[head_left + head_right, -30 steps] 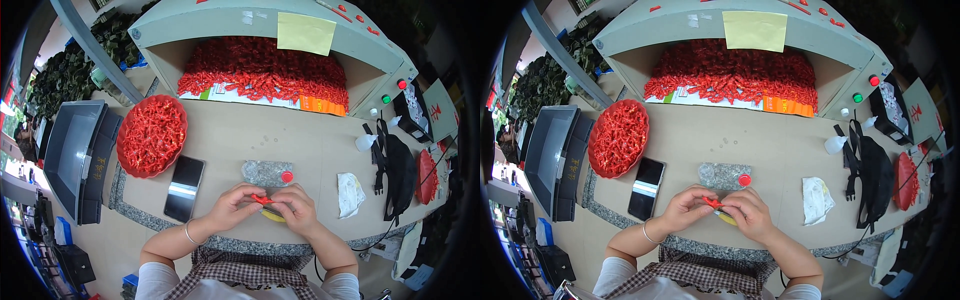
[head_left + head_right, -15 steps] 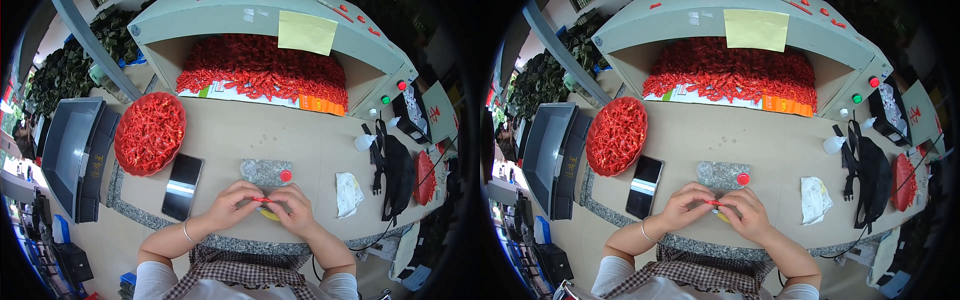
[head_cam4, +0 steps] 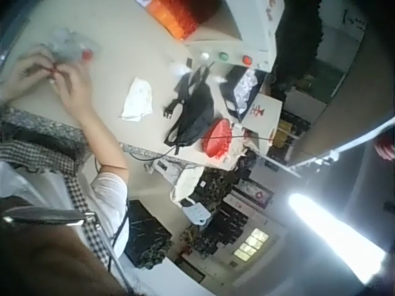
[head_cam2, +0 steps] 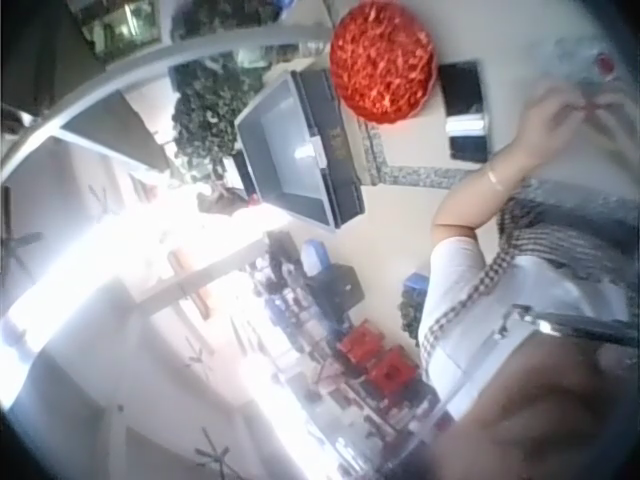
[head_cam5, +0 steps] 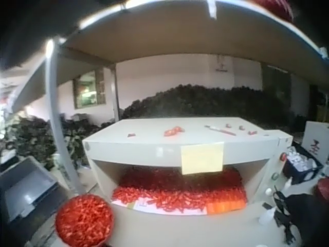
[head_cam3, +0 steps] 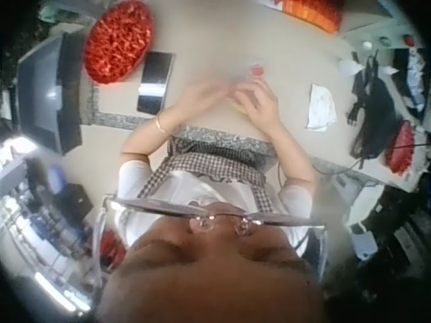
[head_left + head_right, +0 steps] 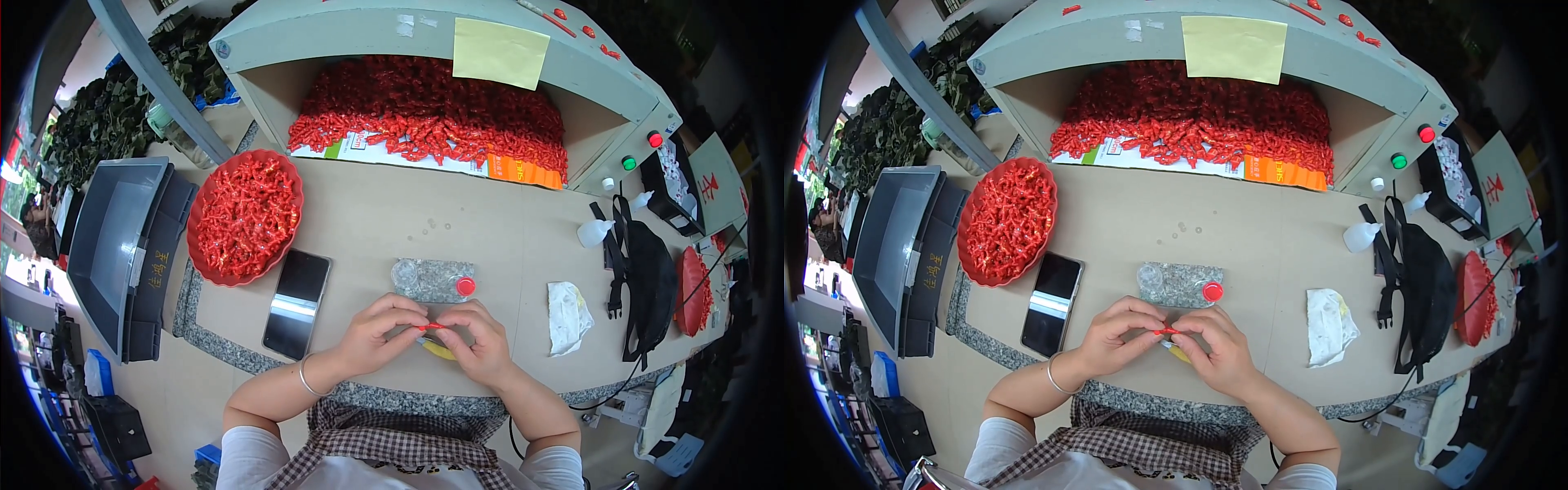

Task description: The person assembles small red toy parts by hand, attaching small rings or connectors to them.

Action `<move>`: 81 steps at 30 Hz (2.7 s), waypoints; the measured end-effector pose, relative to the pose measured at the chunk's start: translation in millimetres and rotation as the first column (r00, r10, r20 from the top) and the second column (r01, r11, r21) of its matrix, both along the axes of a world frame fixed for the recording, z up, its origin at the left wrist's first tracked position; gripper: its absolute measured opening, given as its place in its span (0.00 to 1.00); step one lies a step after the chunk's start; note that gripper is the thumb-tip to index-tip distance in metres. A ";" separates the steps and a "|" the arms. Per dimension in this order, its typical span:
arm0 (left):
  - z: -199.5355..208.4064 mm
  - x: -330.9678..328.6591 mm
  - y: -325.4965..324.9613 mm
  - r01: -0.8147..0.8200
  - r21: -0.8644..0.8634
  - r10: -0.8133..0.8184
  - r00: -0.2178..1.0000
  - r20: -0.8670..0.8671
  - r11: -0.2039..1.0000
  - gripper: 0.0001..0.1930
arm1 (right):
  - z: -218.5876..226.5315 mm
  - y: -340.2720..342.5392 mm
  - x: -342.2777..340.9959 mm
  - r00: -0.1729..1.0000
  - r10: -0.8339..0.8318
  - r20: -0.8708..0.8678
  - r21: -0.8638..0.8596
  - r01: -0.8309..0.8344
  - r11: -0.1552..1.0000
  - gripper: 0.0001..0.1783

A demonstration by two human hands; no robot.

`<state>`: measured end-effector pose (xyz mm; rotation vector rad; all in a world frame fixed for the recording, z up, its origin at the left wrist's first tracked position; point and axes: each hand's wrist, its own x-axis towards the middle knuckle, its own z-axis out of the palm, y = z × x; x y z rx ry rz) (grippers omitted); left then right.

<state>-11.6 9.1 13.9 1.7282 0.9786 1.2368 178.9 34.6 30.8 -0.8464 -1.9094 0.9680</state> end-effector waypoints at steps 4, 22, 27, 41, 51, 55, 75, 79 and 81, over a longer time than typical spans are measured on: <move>0.3 0.8 -0.4 -0.002 -0.045 0.002 1.000 0.009 0.999 0.07 | -1.2 0.1 0.3 1.000 -0.005 0.018 -0.043 0.005 0.999 0.07; 1.5 0.5 -0.7 -0.033 0.074 0.037 0.998 -0.049 0.997 0.08 | -0.4 -4.0 -0.8 0.999 -0.003 0.040 -0.094 0.007 0.996 0.08; 0.2 0.4 -0.5 -0.024 0.044 0.025 0.999 -0.036 0.999 0.07 | -3.5 -3.6 -1.7 1.000 -0.002 0.005 -0.122 0.003 0.993 0.06; -9.8 -1.7 -4.0 0.264 -0.394 -0.058 0.884 0.463 0.880 0.08 | -6.0 -2.8 3.7 0.980 0.061 -0.188 -0.370 -0.128 0.920 0.06; -12.5 -5.5 -4.7 0.301 -0.423 -0.055 0.862 0.504 0.855 0.08 | 4.3 13.7 32.3 0.974 -0.126 -0.187 -0.496 0.017 0.868 0.06; -9.9 -5.9 -5.8 0.344 -0.434 -0.074 0.845 0.529 0.833 0.08 | 19.7 31.9 44.0 0.976 -0.211 -0.058 -0.593 0.137 0.793 0.05; -8.1 -5.4 -8.1 0.403 -0.494 -0.092 0.837 0.540 0.771 0.07 | 11.2 76.2 35.1 0.926 0.000 0.376 -0.709 0.288 0.644 0.07; -8.3 -7.2 -8.1 0.397 -0.504 -0.099 0.850 0.518 0.767 0.07 | 7.8 76.7 31.7 0.933 -0.019 0.358 -0.684 0.276 0.675 0.09; -8.1 -6.8 -7.7 0.399 -0.506 -0.104 0.852 0.514 0.765 0.07 | 7.9 77.0 31.2 0.930 -0.015 0.366 -0.681 0.279 0.677 0.09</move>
